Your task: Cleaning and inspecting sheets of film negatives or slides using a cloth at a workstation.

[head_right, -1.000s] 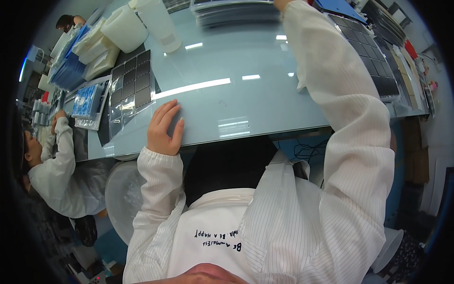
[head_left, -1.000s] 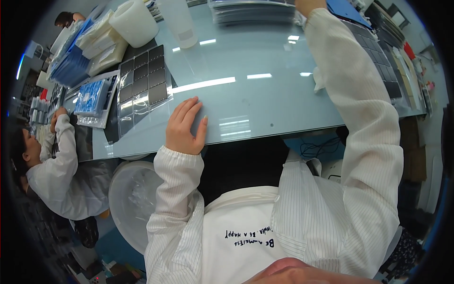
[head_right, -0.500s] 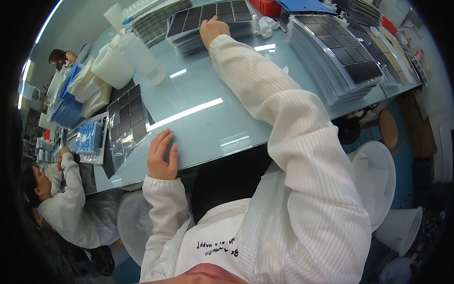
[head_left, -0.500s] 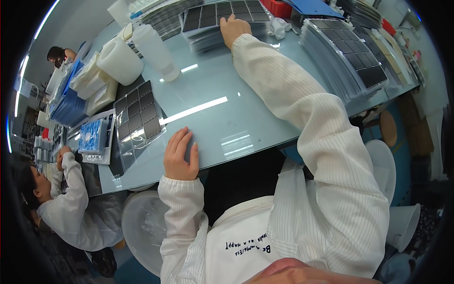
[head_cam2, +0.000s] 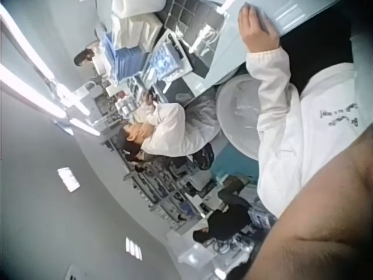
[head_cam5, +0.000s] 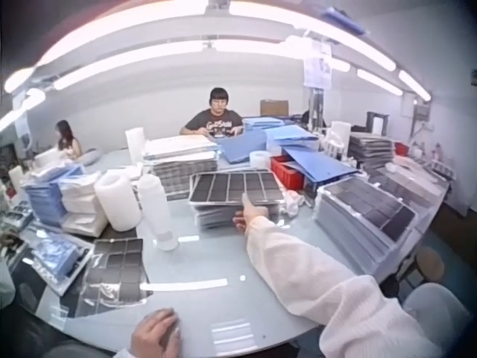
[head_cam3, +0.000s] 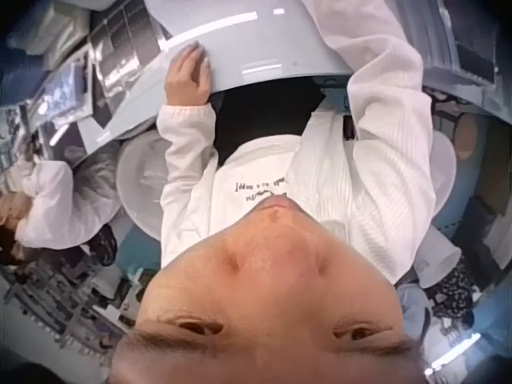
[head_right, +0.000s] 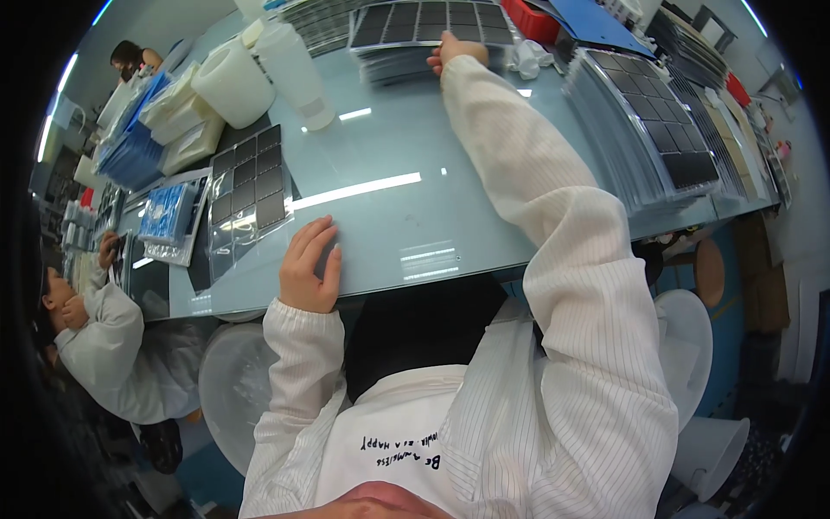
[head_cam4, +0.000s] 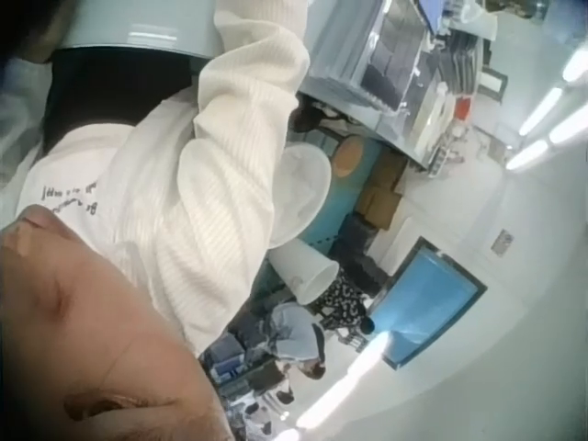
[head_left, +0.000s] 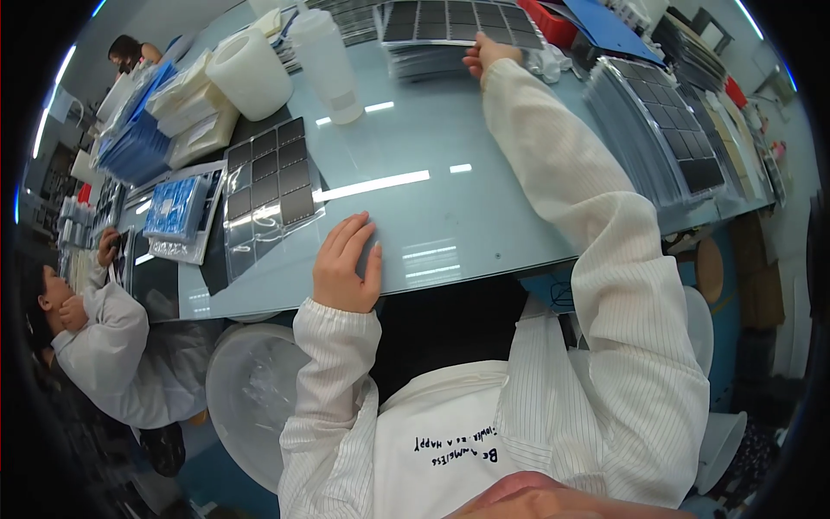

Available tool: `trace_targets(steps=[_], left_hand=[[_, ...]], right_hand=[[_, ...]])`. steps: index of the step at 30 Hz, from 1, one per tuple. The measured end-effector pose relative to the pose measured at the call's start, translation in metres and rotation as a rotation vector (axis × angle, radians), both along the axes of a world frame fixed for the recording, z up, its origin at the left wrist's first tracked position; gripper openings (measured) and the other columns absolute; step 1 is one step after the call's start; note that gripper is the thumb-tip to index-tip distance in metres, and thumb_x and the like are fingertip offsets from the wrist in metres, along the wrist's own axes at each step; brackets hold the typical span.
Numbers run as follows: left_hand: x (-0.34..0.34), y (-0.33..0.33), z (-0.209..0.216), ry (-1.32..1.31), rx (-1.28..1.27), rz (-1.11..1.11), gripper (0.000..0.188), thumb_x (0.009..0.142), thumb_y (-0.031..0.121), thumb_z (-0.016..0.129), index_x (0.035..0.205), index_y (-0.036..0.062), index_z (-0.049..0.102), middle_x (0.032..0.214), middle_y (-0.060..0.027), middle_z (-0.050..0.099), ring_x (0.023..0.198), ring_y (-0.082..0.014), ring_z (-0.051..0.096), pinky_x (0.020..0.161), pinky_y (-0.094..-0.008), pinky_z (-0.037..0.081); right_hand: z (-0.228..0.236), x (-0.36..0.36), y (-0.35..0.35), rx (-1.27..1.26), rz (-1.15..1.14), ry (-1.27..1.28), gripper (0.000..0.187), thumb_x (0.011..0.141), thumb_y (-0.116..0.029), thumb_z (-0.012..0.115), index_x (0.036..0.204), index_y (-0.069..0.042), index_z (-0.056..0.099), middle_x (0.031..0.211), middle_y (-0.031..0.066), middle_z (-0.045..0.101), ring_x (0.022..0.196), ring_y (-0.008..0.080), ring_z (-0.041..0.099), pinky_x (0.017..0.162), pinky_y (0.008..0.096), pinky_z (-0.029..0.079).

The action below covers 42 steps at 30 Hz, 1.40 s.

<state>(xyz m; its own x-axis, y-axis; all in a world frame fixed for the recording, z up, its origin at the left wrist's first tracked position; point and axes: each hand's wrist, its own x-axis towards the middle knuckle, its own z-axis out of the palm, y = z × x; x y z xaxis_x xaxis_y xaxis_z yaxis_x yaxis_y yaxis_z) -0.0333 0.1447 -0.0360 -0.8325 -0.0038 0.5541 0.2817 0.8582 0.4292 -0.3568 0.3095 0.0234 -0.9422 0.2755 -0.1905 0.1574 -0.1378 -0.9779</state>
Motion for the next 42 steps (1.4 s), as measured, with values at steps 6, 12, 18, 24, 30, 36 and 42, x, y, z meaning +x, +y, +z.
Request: trace_targets(steps=[6, 12, 18, 24, 30, 36, 42], left_hand=[[-0.002, 0.002, 0.001, 0.033, 0.0, 0.0, 0.023, 0.078, 0.007, 0.06, 0.099, -0.0034, 0.064, 0.111, -0.0165, 0.064, 0.107, -0.0344, 0.058, 0.092, -0.0405, 0.047], [0.01, -0.008, -0.007, 0.0, 0.12, 0.04, 0.027, 0.082, 0.009, 0.06, 0.107, -0.0022, 0.063, 0.114, -0.0179, 0.062, 0.106, -0.0342, 0.059, 0.091, -0.0389, 0.047], [0.015, -0.015, -0.019, -0.061, 0.503, -0.114, 0.038, 0.094, 0.025, 0.048, 0.118, -0.0028, 0.057, 0.122, -0.0171, 0.059, 0.119, -0.0298, 0.052, 0.101, -0.0369, 0.038], [0.035, 0.031, 0.025, 0.1, 1.025, -0.393, 0.054, 0.099, 0.034, 0.039, 0.129, -0.0108, 0.045, 0.11, -0.0152, 0.062, 0.097, -0.0175, 0.06, 0.086, -0.0298, 0.045], [0.047, 0.035, 0.036, -0.049, 1.015, -0.193, 0.045, 0.09, -0.002, 0.054, 0.133, -0.0055, 0.042, 0.065, 0.0003, 0.057, 0.049, -0.0016, 0.041, 0.044, -0.0164, 0.031], [0.051, 0.037, 0.04, -0.066, 0.933, -0.287, 0.059, 0.088, -0.006, 0.051, 0.142, -0.0062, 0.026, 0.068, -0.0049, 0.062, 0.048, -0.0034, 0.046, 0.044, -0.0156, 0.035], [0.056, 0.039, 0.041, -0.134, 0.887, -0.309, 0.07, 0.087, -0.008, 0.049, 0.145, -0.007, 0.01, 0.065, -0.0057, 0.063, 0.044, -0.0046, 0.048, 0.042, -0.0164, 0.036]], right_hand=[[0.016, -0.015, 0.004, 0.087, 0.082, 0.135, 0.023, 0.088, -0.023, 0.057, 0.081, -0.002, 0.064, 0.074, 0.0116, 0.066, 0.06, 0.0273, 0.067, 0.049, 0.0373, 0.053], [0.088, 0.078, 0.027, 0.071, 0.364, 0.579, 0.02, 0.085, -0.017, 0.061, 0.073, -0.001, 0.063, 0.06, 0.0056, 0.06, 0.05, 0.0146, 0.057, 0.046, 0.027, 0.047], [0.097, 0.208, 0.139, 0.142, 1.149, 0.638, 0.027, 0.086, -0.01, 0.053, 0.103, 0.009, 0.062, 0.102, 0.0159, 0.066, 0.082, 0.0172, 0.064, 0.07, 0.0238, 0.047], [0.056, 0.223, 0.149, 0.225, 1.281, 0.505, 0.028, 0.084, -0.007, 0.053, 0.103, 0.011, 0.062, 0.098, 0.0161, 0.066, 0.084, 0.0185, 0.063, 0.072, 0.0266, 0.047], [0.02, 0.236, 0.158, 0.122, 1.139, 0.318, 0.023, 0.089, -0.003, 0.053, 0.106, 0.01, 0.06, 0.089, 0.0105, 0.064, 0.076, 0.0123, 0.061, 0.065, 0.0222, 0.046], [-0.001, 0.253, 0.159, 0.062, 0.888, 0.497, 0.053, 0.082, 0.01, 0.057, 0.133, 0.007, 0.041, 0.087, 0.0128, 0.065, 0.063, 0.0124, 0.062, 0.053, 0.0206, 0.047], [-0.008, 0.267, 0.17, 0.072, 0.834, 0.467, 0.066, 0.077, 0.015, 0.058, 0.138, 0.004, 0.036, 0.082, 0.0135, 0.068, 0.059, 0.0112, 0.062, 0.051, 0.0189, 0.047]])
